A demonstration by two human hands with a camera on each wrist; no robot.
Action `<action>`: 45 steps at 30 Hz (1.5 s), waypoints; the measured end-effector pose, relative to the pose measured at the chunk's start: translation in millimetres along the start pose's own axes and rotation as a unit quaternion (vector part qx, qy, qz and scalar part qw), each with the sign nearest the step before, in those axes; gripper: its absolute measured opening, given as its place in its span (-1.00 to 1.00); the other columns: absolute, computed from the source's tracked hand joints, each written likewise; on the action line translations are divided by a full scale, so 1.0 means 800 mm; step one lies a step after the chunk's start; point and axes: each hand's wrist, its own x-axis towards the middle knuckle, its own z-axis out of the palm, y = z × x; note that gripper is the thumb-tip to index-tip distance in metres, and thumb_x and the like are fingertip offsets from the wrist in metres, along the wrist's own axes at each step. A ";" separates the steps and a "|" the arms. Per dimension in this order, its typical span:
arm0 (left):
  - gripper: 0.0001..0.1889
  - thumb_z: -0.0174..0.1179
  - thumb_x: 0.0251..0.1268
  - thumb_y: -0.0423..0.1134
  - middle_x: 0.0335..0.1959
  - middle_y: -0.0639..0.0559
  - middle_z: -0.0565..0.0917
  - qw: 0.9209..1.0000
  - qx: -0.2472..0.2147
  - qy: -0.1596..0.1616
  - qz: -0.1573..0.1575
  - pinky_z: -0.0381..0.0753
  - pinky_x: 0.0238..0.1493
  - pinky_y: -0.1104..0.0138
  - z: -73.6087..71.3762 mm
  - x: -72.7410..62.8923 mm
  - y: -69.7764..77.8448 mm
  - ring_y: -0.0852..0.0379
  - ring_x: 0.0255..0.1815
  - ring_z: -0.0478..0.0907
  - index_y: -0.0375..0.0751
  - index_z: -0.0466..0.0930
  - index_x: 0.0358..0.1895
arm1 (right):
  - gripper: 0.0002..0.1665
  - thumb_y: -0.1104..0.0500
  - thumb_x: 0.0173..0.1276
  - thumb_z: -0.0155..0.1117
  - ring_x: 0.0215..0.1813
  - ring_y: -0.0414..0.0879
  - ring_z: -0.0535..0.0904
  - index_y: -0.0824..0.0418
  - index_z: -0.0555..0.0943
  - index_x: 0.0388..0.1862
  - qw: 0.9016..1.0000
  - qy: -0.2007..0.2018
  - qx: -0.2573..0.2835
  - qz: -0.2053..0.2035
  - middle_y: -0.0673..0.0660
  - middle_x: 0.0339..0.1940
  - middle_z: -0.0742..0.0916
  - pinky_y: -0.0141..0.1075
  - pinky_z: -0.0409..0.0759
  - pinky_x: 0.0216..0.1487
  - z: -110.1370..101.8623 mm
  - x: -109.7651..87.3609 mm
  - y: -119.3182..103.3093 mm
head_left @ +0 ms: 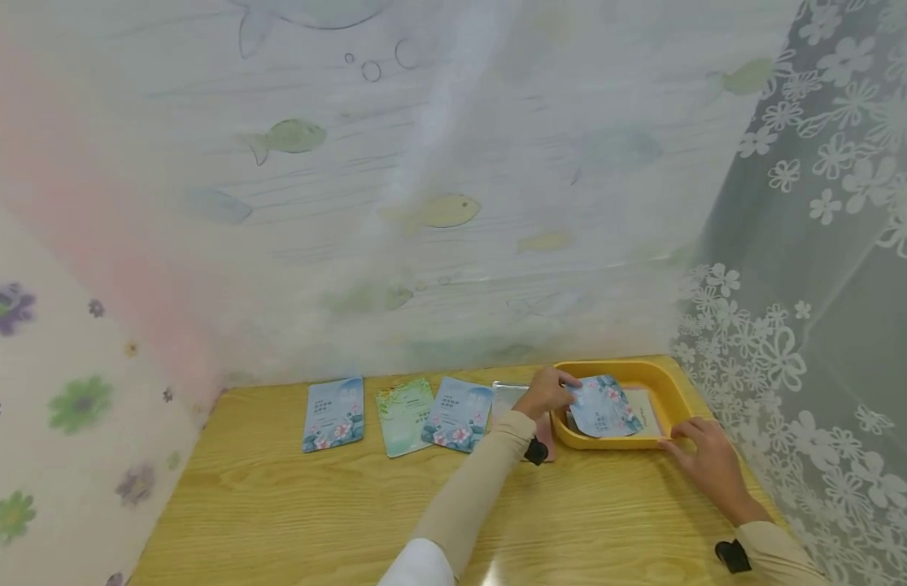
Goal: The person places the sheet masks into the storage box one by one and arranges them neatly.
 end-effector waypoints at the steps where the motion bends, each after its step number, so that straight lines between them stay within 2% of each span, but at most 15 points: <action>1: -0.67 0.16 0.02 -0.63 -0.30 -0.07 0.69 1.000 0.023 0.001 0.007 0.31 -0.74 0.40 0.002 0.000 0.000 0.13 -0.75 0.25 -0.30 0.73 -0.15 | -0.66 0.32 -0.29 0.60 -0.39 0.04 0.44 0.23 0.59 -0.53 1.000 -0.001 0.001 -0.001 0.10 -0.49 0.59 -0.11 0.40 -0.44 0.000 0.000 0.000; 4: -0.62 0.10 -0.03 -0.67 -0.27 -0.05 0.70 0.995 0.093 0.022 0.037 0.13 -0.75 0.45 0.010 -0.001 -0.001 0.21 -0.71 0.13 -0.30 0.74 -0.17 | -0.65 0.32 -0.29 0.60 -0.38 0.04 0.44 0.24 0.59 -0.53 1.000 -0.003 0.004 -0.001 0.11 -0.49 0.58 -0.10 0.40 -0.43 0.000 0.001 -0.002; 6: -0.63 0.09 -0.04 -0.68 -0.26 -0.05 0.71 0.989 0.127 0.043 0.062 0.15 -0.75 0.47 0.016 -0.002 -0.002 0.20 -0.68 0.18 -0.31 0.74 -0.20 | -0.65 0.32 -0.29 0.60 -0.38 0.03 0.44 0.23 0.59 -0.52 1.000 -0.004 0.005 -0.002 0.11 -0.49 0.58 -0.10 0.40 -0.42 0.000 0.001 -0.002; 7: -0.64 0.11 -0.04 -0.67 -0.26 -0.03 0.71 0.983 0.154 0.054 0.080 0.23 -0.71 0.51 0.019 -0.003 -0.002 0.21 -0.63 0.27 -0.30 0.74 -0.22 | -0.65 0.32 -0.29 0.60 -0.38 0.03 0.43 0.23 0.58 -0.52 1.000 -0.003 0.005 -0.002 0.11 -0.49 0.58 -0.10 0.39 -0.42 0.001 0.001 -0.003; 9: -0.67 0.13 -0.05 -0.65 -0.24 -0.01 0.71 0.973 0.191 0.072 0.109 0.44 -0.50 0.56 0.023 -0.006 0.000 0.22 -0.45 0.47 -0.29 0.74 -0.24 | -0.65 0.33 -0.30 0.60 -0.39 0.04 0.43 0.24 0.58 -0.52 1.000 0.000 0.005 -0.005 0.12 -0.49 0.58 -0.11 0.39 -0.41 0.002 0.002 -0.004; 11: -0.66 0.11 -0.06 -0.64 -0.18 -0.03 0.71 0.966 0.208 0.074 0.132 0.53 -0.20 0.54 0.025 -0.008 0.003 0.15 -0.16 0.58 -0.31 0.73 -0.22 | -0.64 0.34 -0.30 0.60 -0.39 0.04 0.43 0.25 0.58 -0.52 1.000 0.003 0.005 -0.006 0.12 -0.49 0.58 -0.11 0.38 -0.40 0.003 0.003 -0.005; 13: -0.66 0.12 -0.05 -0.62 -0.04 -0.04 0.66 0.963 0.215 0.070 0.143 0.49 0.01 0.51 0.027 -0.011 0.006 0.10 0.14 0.48 -0.29 0.73 -0.20 | -0.64 0.34 -0.31 0.60 -0.39 0.05 0.43 0.25 0.59 -0.52 1.000 0.006 0.007 -0.006 0.12 -0.48 0.58 -0.11 0.38 -0.40 0.004 0.004 -0.007; 15: -0.65 0.11 -0.02 -0.61 0.13 -0.08 0.56 0.969 0.196 0.055 0.137 0.49 -0.01 0.52 0.029 -0.013 0.010 0.04 0.28 0.36 -0.30 0.73 -0.16 | -0.65 0.35 -0.31 0.60 -0.39 0.05 0.43 0.26 0.59 -0.52 1.000 0.006 0.009 -0.006 0.12 -0.48 0.58 -0.10 0.39 -0.40 0.006 0.005 -0.008; 18: -0.66 0.12 0.02 -0.56 0.19 -0.03 0.51 0.974 0.184 0.042 0.129 0.47 -0.17 0.59 0.029 -0.017 0.013 0.12 0.23 0.39 -0.24 0.74 -0.15 | -0.65 0.34 -0.31 0.60 -0.39 0.05 0.44 0.27 0.60 -0.51 1.000 0.003 0.009 -0.004 0.12 -0.48 0.58 -0.08 0.40 -0.41 0.007 0.006 -0.010; 25: -0.82 0.20 0.19 -0.43 -0.03 0.09 0.64 0.991 0.083 0.005 0.109 0.52 -0.33 0.53 0.015 -0.029 0.021 0.20 -0.03 0.55 -0.13 0.74 -0.23 | -0.66 0.31 -0.29 0.61 -0.38 0.07 0.47 0.28 0.60 -0.52 1.000 0.000 -0.001 0.006 0.14 -0.48 0.60 -0.04 0.43 -0.40 0.004 0.006 -0.008; 28: -0.84 0.21 0.23 -0.38 -0.10 0.11 0.65 0.993 0.056 -0.010 0.104 0.54 -0.34 0.53 0.004 -0.034 0.019 0.25 -0.17 0.58 -0.11 0.73 -0.21 | -0.66 0.32 -0.28 0.61 -0.37 0.08 0.47 0.28 0.60 -0.52 1.000 -0.003 -0.004 0.010 0.14 -0.47 0.60 -0.03 0.43 -0.40 0.001 0.005 -0.007; 34: -0.84 0.21 0.28 -0.33 -0.08 0.05 0.64 0.996 -0.003 -0.026 0.090 0.57 -0.27 0.47 -0.033 -0.050 0.007 0.29 -0.23 0.55 -0.10 0.70 -0.12 | -0.67 0.33 -0.28 0.60 -0.37 0.10 0.47 0.28 0.61 -0.52 1.000 -0.009 0.000 0.019 0.15 -0.47 0.60 -0.02 0.43 -0.38 -0.004 0.004 -0.009; 39: -0.83 0.22 0.26 -0.34 -0.12 0.00 0.66 0.996 -0.034 -0.003 0.077 0.61 -0.26 0.39 -0.073 -0.065 -0.012 0.25 -0.25 0.58 -0.15 0.69 -0.12 | -0.67 0.33 -0.28 0.60 -0.36 0.09 0.47 0.29 0.61 -0.51 1.000 -0.008 0.005 0.020 0.14 -0.47 0.60 -0.04 0.42 -0.36 -0.003 0.004 -0.011; 42: -0.81 0.21 0.27 -0.36 -0.12 -0.05 0.66 0.997 -0.058 0.012 0.058 0.65 -0.23 0.24 -0.098 -0.074 -0.026 0.18 -0.21 0.60 -0.19 0.67 -0.08 | -0.68 0.32 -0.26 0.60 -0.36 0.09 0.47 0.28 0.61 -0.50 1.000 -0.012 0.005 0.023 0.13 -0.46 0.60 -0.03 0.42 -0.36 -0.002 0.002 -0.010; 45: -0.80 0.22 0.27 -0.35 -0.08 -0.16 0.64 0.995 -0.078 0.028 0.058 0.65 -0.18 0.11 -0.124 -0.084 -0.042 0.14 -0.19 0.60 -0.21 0.66 -0.06 | -0.68 0.30 -0.25 0.60 -0.37 0.09 0.48 0.26 0.62 -0.50 1.000 -0.013 0.004 0.023 0.12 -0.47 0.60 -0.04 0.42 -0.37 -0.004 0.001 -0.009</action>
